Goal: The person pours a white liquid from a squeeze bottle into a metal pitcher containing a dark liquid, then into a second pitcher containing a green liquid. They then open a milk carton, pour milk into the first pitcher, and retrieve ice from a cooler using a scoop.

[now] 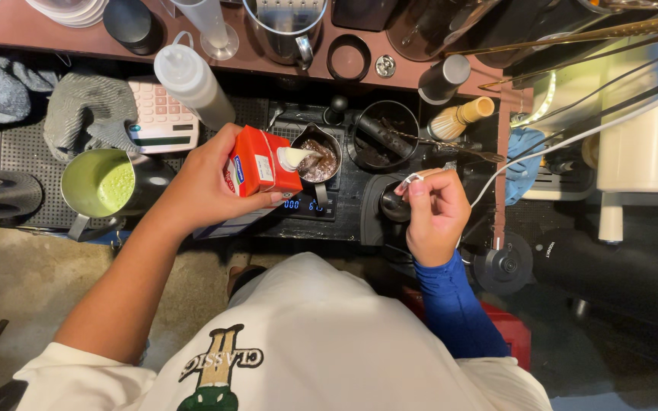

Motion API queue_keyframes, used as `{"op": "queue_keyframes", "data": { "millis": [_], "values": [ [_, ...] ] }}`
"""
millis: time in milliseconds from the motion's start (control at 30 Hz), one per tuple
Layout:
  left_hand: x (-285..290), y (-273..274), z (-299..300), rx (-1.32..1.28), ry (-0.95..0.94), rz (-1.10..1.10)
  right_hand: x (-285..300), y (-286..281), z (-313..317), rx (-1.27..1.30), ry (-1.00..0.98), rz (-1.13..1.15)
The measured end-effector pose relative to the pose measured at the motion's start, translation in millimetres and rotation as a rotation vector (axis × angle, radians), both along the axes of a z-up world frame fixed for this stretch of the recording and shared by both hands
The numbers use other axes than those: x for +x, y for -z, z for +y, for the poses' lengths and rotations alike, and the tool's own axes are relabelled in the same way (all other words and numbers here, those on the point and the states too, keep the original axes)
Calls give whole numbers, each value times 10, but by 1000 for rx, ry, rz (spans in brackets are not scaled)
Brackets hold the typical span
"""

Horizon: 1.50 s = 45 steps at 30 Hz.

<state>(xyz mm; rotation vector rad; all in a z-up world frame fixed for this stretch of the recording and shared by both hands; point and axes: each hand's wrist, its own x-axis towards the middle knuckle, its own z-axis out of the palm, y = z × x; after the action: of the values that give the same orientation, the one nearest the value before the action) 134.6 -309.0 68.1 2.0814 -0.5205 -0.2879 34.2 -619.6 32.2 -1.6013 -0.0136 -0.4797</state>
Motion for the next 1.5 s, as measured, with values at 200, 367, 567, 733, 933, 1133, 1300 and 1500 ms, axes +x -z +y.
{"op": "queue_keyframes", "data": {
  "millis": [200, 367, 567, 733, 933, 1133, 1300, 1500],
  "values": [
    [3, -11, -6, 17, -5, 11, -29, 29, -24, -3, 16, 1],
    [3, -23, -12, 10, -1, -4, -45, 61, -39, -7, 30, -3],
    [2, -47, -14, 25, -1, -13, -62, 48, -43, -6, 38, 7],
    [8, -70, -15, 40, -7, -9, -64, 17, -44, -30, 53, 8],
    [2, -113, -18, 16, 1, -18, -64, 1, -44, -47, 64, 20],
    [11, -119, -23, 63, -13, 3, -65, 40, -62, -25, 57, 58],
    [18, -134, -32, 28, 8, 28, -55, 64, -82, -9, 31, 69],
    [4, -134, -42, 21, -9, 24, -54, 71, -106, 4, 35, 74]
  ]
}}
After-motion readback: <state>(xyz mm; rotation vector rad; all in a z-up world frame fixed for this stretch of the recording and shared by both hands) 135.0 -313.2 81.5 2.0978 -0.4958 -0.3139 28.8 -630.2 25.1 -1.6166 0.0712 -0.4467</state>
